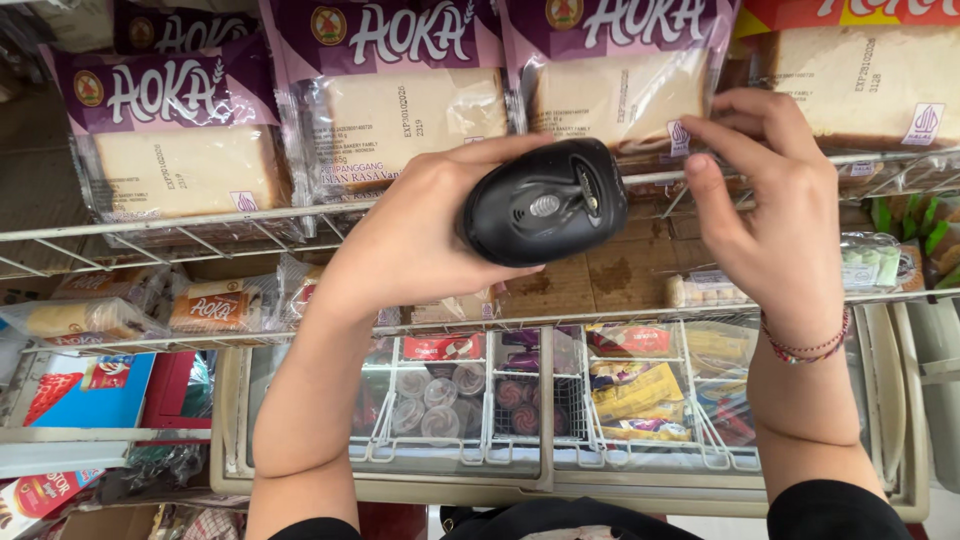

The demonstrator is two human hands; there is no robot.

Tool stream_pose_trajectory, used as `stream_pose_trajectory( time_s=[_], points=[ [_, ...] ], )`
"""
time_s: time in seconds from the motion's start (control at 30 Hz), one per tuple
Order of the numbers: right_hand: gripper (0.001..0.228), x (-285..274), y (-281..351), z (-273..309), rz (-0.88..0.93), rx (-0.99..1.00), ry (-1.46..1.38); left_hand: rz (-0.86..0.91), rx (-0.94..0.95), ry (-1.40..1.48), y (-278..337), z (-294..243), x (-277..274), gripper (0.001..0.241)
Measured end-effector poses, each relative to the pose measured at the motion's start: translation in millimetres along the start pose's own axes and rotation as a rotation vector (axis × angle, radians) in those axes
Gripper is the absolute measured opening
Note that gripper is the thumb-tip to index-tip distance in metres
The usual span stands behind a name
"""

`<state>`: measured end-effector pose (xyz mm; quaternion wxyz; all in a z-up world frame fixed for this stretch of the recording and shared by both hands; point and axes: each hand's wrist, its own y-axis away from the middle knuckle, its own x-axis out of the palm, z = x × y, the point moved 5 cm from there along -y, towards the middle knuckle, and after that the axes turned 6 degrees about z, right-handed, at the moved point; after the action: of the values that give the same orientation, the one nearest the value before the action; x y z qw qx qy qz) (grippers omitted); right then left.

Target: The person picks up bread packages from a cardboard box, scans them using a handheld scanner, and places them onto a wire shelf.

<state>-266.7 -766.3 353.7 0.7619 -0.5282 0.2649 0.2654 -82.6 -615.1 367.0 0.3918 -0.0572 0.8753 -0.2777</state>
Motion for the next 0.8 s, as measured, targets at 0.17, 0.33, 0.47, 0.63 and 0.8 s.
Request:
stream_pose_trajectory(
  time_s=[0.17,0.33,0.47,0.63,0.8],
  points=[
    [0.018,-1.3,7.1,-8.9,-0.031,0.123,-0.127,0.124,-0.181,0.000,0.7,10.0,-3.3,0.064],
    [0.011,3.0,23.3,-10.5,-0.119,0.079,-0.021,0.143,-0.225,0.039,5.3,15.3,2.8,0.062],
    [0.016,8.7,41.2,-10.7,-0.170,0.017,0.208,0.084,-0.126,-0.045,15.0,12.4,15.4,0.062],
    [0.017,18.8,70.7,-29.3,-0.217,-0.026,0.197,0.046,-0.128,-0.165,34.1,7.3,32.1,0.060],
    [0.026,44.8,92.8,-30.0,-0.238,-0.081,0.065,-0.190,-0.155,-0.097,73.7,-6.7,49.7,0.059]
  ],
)
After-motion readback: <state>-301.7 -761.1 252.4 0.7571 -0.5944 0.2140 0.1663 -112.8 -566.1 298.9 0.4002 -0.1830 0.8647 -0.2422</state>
